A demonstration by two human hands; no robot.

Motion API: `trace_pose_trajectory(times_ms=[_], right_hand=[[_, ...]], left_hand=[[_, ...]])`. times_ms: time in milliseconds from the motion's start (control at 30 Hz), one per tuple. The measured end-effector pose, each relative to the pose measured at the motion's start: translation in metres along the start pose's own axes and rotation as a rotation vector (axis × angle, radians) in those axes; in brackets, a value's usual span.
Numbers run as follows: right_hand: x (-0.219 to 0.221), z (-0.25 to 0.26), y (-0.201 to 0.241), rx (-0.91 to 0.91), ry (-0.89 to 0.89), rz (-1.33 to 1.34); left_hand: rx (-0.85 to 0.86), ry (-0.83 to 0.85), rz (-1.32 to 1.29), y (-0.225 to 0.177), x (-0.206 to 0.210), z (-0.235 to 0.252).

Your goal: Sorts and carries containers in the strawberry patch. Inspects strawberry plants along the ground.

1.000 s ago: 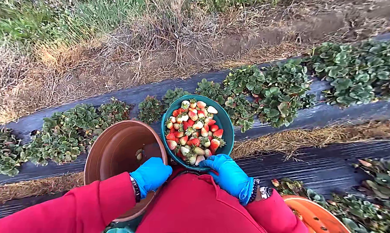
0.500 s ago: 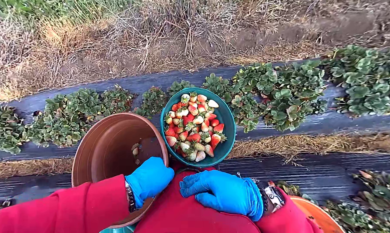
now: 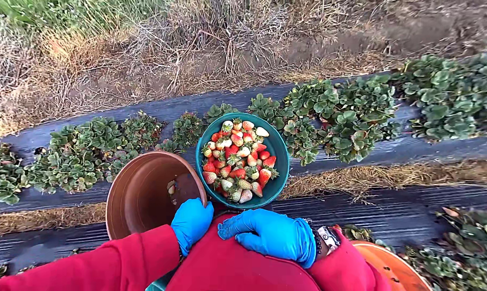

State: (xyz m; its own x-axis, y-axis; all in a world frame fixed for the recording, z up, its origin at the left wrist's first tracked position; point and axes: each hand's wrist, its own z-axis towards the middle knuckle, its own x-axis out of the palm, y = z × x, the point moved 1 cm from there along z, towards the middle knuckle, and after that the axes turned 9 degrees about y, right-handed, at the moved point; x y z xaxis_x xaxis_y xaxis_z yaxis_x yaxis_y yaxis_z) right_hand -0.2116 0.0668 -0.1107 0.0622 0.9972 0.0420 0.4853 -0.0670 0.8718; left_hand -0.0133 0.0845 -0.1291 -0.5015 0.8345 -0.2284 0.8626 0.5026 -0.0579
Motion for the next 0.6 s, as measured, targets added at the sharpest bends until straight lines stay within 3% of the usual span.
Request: trace_pose_trajectory(times_ms=[167, 267, 300, 367, 433, 500, 600], right_hand=[[-0.004, 0.001, 0.002, 0.027, -0.03, 0.051], [-0.002, 0.003, -0.002, 0.163, -0.26, -0.042], [-0.004, 0.005, -0.01, 0.255, -0.349, -0.136], [-0.005, 0.004, -0.033, 0.379, -0.345, -0.256], [0.004, 0.0, -0.055, 0.328, -0.324, -0.217], [0.013, -0.001, -0.066, 0.244, -0.367, -0.184], [0.013, 0.001, -0.062, 0.242, -0.333, -0.171]], left_hand=[[0.058, 0.006, 0.028, 0.0, 0.001, 0.023], [0.037, 0.06, 0.082, 0.007, 0.001, 0.026], [0.02, 0.109, 0.129, 0.006, -0.004, 0.023], [0.011, 0.293, 0.257, -0.001, -0.022, 0.003], [0.088, 0.414, 0.344, -0.018, -0.053, -0.021], [0.235, 0.269, 0.331, -0.045, -0.086, -0.033], [0.319, -0.186, 0.479, -0.085, -0.119, 0.0]])
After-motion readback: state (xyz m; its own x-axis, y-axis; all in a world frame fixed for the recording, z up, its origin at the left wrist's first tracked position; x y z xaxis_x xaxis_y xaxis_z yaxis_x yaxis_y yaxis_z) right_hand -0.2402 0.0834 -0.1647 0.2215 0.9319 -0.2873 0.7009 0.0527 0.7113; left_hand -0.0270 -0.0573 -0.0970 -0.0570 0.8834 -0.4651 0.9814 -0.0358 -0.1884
